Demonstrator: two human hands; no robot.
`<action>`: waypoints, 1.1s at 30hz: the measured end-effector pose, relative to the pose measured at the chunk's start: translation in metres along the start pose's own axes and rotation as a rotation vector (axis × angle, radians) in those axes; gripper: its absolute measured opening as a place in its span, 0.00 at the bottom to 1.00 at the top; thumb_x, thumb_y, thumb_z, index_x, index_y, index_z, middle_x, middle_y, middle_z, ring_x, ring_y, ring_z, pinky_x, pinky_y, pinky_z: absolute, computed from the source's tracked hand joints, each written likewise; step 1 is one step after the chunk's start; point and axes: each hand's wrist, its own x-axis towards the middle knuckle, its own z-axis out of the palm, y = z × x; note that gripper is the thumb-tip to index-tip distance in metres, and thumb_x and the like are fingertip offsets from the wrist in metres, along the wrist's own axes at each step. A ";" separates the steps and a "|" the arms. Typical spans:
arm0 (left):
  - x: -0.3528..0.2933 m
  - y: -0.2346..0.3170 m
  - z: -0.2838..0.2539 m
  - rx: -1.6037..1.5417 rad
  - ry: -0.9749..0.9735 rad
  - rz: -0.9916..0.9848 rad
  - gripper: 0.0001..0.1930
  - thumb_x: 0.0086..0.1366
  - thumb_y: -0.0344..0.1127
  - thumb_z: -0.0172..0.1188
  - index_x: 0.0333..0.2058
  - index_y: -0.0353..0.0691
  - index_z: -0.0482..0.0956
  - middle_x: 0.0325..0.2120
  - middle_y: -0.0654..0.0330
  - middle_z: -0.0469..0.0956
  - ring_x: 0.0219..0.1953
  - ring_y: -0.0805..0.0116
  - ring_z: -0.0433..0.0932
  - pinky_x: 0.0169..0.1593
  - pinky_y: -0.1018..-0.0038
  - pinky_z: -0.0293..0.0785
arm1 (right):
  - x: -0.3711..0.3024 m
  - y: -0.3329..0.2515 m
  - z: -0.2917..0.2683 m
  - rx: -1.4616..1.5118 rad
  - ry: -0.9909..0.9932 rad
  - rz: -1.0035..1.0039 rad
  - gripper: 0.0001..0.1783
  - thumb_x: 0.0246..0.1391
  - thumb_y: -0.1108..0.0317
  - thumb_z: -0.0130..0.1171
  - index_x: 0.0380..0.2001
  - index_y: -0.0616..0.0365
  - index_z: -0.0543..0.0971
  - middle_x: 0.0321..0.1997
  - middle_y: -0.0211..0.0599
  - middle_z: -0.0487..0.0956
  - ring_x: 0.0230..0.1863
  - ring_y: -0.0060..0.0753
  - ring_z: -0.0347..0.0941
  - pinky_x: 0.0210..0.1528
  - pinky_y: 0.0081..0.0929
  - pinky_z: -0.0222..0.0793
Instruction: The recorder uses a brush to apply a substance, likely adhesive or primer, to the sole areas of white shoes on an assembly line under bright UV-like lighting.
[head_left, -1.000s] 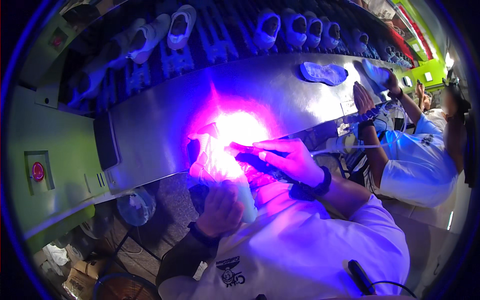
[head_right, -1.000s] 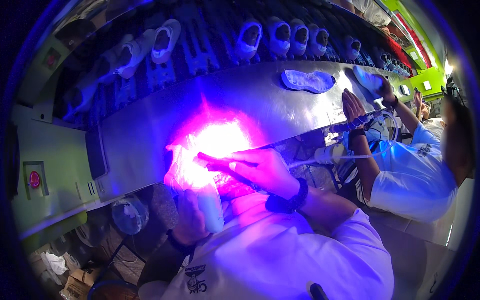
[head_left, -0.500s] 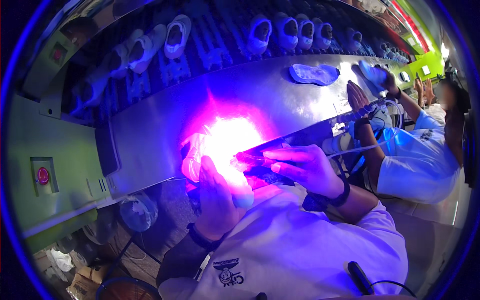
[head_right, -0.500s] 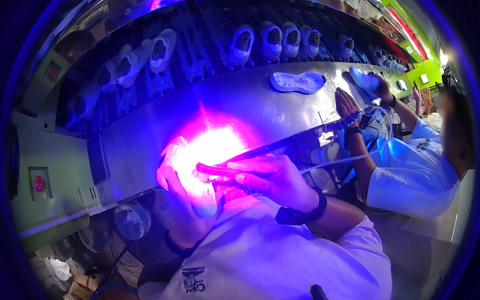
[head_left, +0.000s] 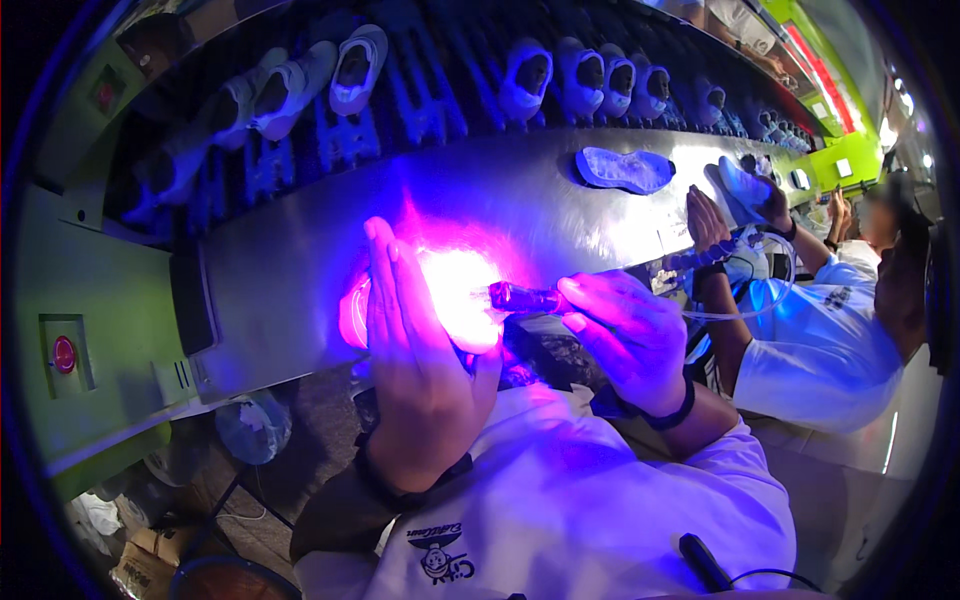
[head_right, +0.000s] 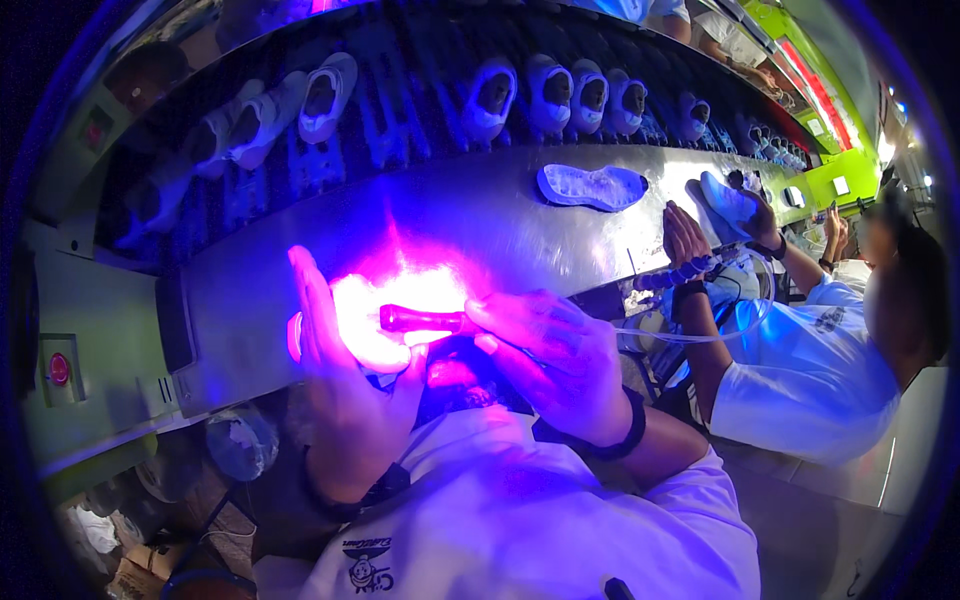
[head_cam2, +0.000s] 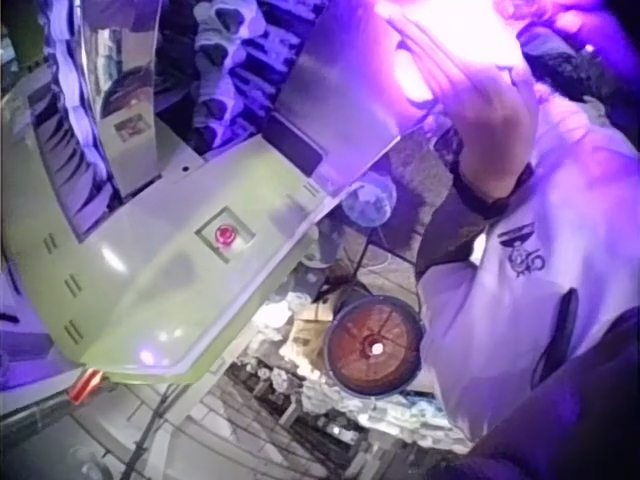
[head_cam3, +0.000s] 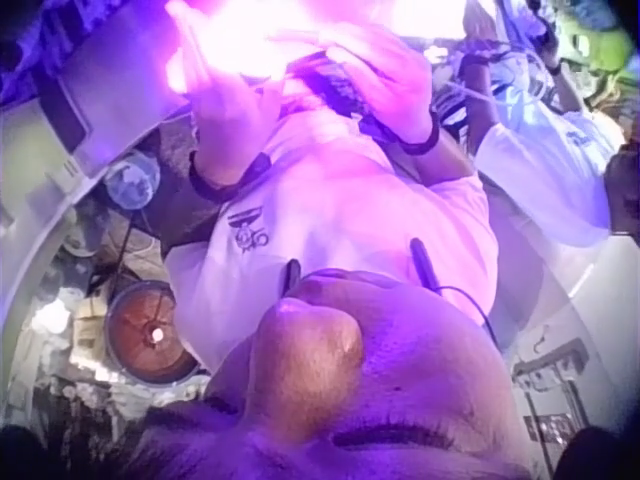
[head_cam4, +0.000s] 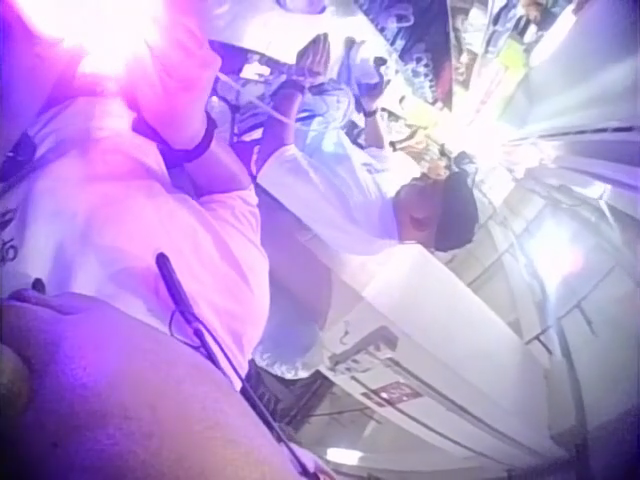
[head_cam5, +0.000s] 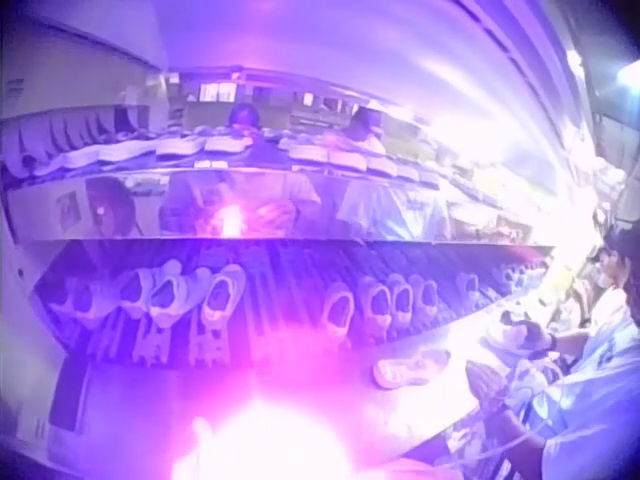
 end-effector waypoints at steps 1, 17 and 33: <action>0.005 -0.002 -0.001 0.044 -0.007 0.028 0.55 0.56 0.34 0.71 0.73 0.24 0.43 0.74 0.32 0.49 0.70 0.36 0.62 0.71 0.48 0.56 | 0.006 0.000 -0.001 -0.007 -0.008 -0.007 0.18 0.55 0.74 0.69 0.50 0.63 0.85 0.48 0.46 0.86 0.47 0.44 0.84 0.49 0.36 0.81; 0.064 -0.045 -0.037 -0.225 -0.296 -0.333 0.59 0.50 0.32 0.78 0.74 0.28 0.45 0.67 0.38 0.65 0.65 0.39 0.70 0.67 0.56 0.69 | 0.034 0.049 0.065 0.173 0.126 -0.038 0.19 0.54 0.83 0.66 0.51 0.67 0.83 0.46 0.51 0.85 0.47 0.44 0.83 0.50 0.35 0.78; -0.017 -0.087 -0.041 -0.354 -0.657 -0.113 0.52 0.50 0.56 0.80 0.63 0.29 0.63 0.48 0.43 0.81 0.48 0.48 0.84 0.49 0.57 0.81 | 0.059 0.006 0.036 0.289 -0.024 0.100 0.18 0.61 0.71 0.65 0.54 0.63 0.83 0.50 0.47 0.85 0.49 0.37 0.83 0.52 0.32 0.78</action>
